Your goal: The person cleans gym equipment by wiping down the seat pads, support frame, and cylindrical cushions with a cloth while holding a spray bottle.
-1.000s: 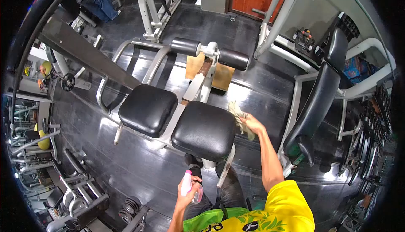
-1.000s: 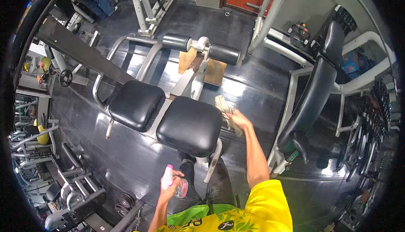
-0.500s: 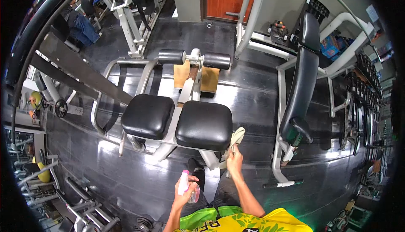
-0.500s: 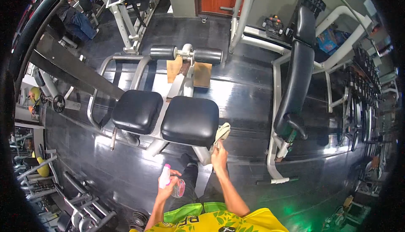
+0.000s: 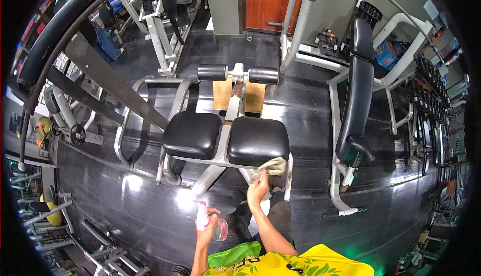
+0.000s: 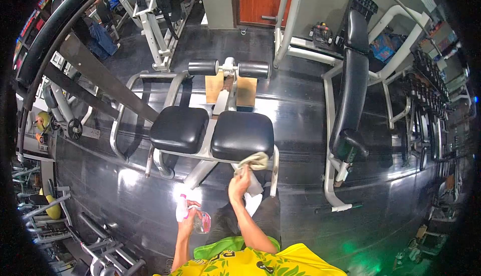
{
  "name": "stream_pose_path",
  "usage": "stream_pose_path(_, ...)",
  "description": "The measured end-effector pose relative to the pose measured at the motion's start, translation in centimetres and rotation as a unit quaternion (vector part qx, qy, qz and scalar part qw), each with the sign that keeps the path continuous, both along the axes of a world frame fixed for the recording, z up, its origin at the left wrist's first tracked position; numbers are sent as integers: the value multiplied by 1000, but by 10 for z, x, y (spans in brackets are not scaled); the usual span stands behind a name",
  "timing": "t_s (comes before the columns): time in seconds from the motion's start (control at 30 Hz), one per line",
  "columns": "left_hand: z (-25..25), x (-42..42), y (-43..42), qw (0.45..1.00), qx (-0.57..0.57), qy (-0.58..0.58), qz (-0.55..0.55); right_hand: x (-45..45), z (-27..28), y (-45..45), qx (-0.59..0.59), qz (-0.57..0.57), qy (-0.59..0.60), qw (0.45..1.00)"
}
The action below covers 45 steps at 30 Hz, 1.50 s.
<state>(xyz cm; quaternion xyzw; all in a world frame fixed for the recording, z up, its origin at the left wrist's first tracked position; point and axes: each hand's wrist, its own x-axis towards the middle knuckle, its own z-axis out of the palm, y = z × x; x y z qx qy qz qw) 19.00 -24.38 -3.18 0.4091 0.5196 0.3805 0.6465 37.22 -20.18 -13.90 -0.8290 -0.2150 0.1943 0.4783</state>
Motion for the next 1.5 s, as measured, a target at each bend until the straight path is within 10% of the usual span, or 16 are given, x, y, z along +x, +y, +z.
stream_pose_path(0.3, 4, -37, 4, 994, 30, -14, 102, -40, -6, 37, 37, 316, 270, 909)
stream_pose_path(0.5, 2, -32, -1, 993, 34, -25, 113, 21, 69, 74, 137, 482, -346, 793)
stream_pose_path(0.8, -14, 1, -5, 996, 11, -47, 80, 94, 36, 50, 85, 608, -495, 615)
stream_pose_path(1.13, -6, 59, -8, 999, -1, -36, 39, 248, 63, -13, -3, 611, -383, 693)
stream_pose_path(1.2, -9, 64, -14, 999, -6, -25, 37, 258, 72, -14, -140, 541, -138, 818)
stream_pose_path(1.37, -15, 82, -29, 995, 14, -34, 97, 230, 78, 15, 67, 451, -33, 889)
stream_pose_path(1.5, -9, 105, -35, 984, 21, -38, 173, 161, 85, 85, 141, 542, -73, 825)
